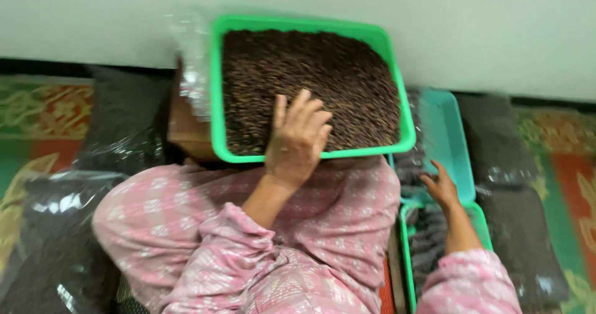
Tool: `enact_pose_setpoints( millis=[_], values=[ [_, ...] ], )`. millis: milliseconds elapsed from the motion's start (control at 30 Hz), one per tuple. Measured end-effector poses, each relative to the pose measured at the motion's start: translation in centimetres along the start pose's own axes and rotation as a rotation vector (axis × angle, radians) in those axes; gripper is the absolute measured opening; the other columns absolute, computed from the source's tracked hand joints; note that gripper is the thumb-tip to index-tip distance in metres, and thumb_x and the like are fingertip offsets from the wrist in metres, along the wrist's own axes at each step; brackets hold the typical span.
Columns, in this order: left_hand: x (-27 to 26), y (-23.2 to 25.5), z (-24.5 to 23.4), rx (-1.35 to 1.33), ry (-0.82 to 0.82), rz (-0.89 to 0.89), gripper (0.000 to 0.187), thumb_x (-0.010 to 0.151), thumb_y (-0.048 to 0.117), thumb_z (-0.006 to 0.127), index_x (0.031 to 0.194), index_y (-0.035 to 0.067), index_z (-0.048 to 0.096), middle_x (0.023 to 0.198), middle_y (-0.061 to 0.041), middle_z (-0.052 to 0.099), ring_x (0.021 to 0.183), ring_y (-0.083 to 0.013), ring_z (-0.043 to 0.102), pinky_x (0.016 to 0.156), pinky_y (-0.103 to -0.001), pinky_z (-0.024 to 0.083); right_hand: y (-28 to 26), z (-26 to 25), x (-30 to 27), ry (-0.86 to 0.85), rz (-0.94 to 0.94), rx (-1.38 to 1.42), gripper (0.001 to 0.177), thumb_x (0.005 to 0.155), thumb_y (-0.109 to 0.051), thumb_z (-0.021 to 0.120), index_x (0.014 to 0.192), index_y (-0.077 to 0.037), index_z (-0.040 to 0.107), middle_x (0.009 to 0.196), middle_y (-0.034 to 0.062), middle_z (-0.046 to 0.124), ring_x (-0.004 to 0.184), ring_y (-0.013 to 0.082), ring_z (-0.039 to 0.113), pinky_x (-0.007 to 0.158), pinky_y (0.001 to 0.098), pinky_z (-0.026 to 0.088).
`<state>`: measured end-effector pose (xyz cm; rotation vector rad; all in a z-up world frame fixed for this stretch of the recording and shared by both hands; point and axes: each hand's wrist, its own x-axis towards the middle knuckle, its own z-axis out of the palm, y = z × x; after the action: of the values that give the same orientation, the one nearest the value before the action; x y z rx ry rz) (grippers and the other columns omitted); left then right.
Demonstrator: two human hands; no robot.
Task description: The person fills small clear plastic bags with cloves from a tray by hand and with a small scoop, seals the bags, and places them into other trays.
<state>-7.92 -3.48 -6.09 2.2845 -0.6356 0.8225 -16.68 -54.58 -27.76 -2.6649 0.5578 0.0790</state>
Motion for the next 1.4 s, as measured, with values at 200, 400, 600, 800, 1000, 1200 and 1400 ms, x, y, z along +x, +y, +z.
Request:
enact_pose_setpoints(
  millis=[200, 400, 600, 800, 1000, 1200, 1400],
  values=[
    [0.6, 0.7, -2.4, -0.273, 0.087, 0.034, 0.033, 0.101, -0.001, 0.042, 0.121, 0.011, 0.066, 0.131, -0.009, 0.066, 0.140, -0.0328, 0.054, 0.126, -0.057, 0.028, -3.2, -5.4, -1.3, 0.259, -0.056, 0.031, 0.051, 0.093, -0.023, 0.058, 0.141, -0.011, 0.070, 0.095, 0.0200, 0.074, 0.063, 0.0322, 0.073, 0.087, 0.0420, 0.050],
    [0.3, 0.2, -6.6, -0.363, 0.296, -0.056, 0.029, 0.097, -0.006, 0.063, 0.109, 0.019, 0.071, 0.111, 0.002, 0.071, 0.108, -0.0233, 0.062, 0.099, -0.038, 0.049, -19.6, -7.4, -9.9, 0.591, -0.363, 0.517, 0.024, 0.115, 0.008, 0.049, 0.135, 0.013, 0.062, 0.142, 0.0285, 0.055, 0.102, 0.0375, 0.067, 0.075, 0.0395, 0.059],
    [-1.1, -9.8, -12.0, 0.202, 0.268, -0.545, 0.031, 0.087, -0.002, 0.065, 0.098, 0.025, 0.077, 0.105, 0.002, 0.066, 0.096, -0.0277, 0.054, 0.077, -0.040, 0.047, -25.8, -4.3, -12.9, 0.699, -0.408, 0.712, 0.024, 0.111, 0.012, 0.044, 0.129, 0.005, 0.059, 0.143, 0.0295, 0.060, 0.098, 0.0322, 0.068, 0.069, 0.0334, 0.056],
    [-2.1, -13.1, -10.8, 0.296, 0.232, -0.551, 0.023, 0.082, 0.000, 0.074, 0.093, 0.019, 0.081, 0.130, -0.010, 0.058, 0.124, -0.0351, 0.047, 0.094, -0.056, 0.048, -28.1, -0.2, -11.8, 0.676, -0.449, 0.750, 0.024, 0.106, 0.018, 0.039, 0.115, 0.005, 0.058, 0.130, 0.0190, 0.057, 0.091, 0.0256, 0.068, 0.070, 0.0352, 0.062],
    [-2.0, -13.3, -9.3, 0.269, 0.226, -0.522, 0.006, 0.082, 0.018, 0.085, 0.082, 0.021, 0.080, 0.148, -0.011, 0.049, 0.145, -0.0401, 0.030, 0.115, -0.071, 0.028, -28.6, 0.0, -12.3, 0.675, -0.410, 0.671, 0.026, 0.107, 0.013, 0.040, 0.116, 0.001, 0.061, 0.132, 0.0170, 0.057, 0.091, 0.0256, 0.070, 0.073, 0.0328, 0.060],
    [-2.7, -13.3, -9.5, 0.267, 0.211, -0.519, 0.027, 0.073, 0.018, 0.094, 0.092, 0.019, 0.075, 0.150, -0.014, 0.043, 0.148, -0.0436, 0.023, 0.111, -0.081, 0.024, -28.8, 0.1, -12.4, 0.666, -0.403, 0.624, 0.024, 0.108, 0.011, 0.039, 0.116, 0.002, 0.060, 0.123, 0.0157, 0.059, 0.094, 0.0265, 0.071, 0.066, 0.0330, 0.056],
    [-3.5, -13.0, -10.2, 0.250, 0.360, -0.518, 0.034, 0.084, -0.017, 0.064, 0.078, 0.016, 0.067, 0.146, -0.013, 0.046, 0.148, -0.0435, 0.026, 0.109, -0.082, 0.032, -29.8, -0.2, -12.8, 0.634, -0.312, 0.639, 0.023, 0.106, 0.007, 0.036, 0.115, 0.000, 0.056, 0.110, 0.0108, 0.060, 0.094, 0.0242, 0.071, 0.065, 0.0316, 0.054]
  ],
)
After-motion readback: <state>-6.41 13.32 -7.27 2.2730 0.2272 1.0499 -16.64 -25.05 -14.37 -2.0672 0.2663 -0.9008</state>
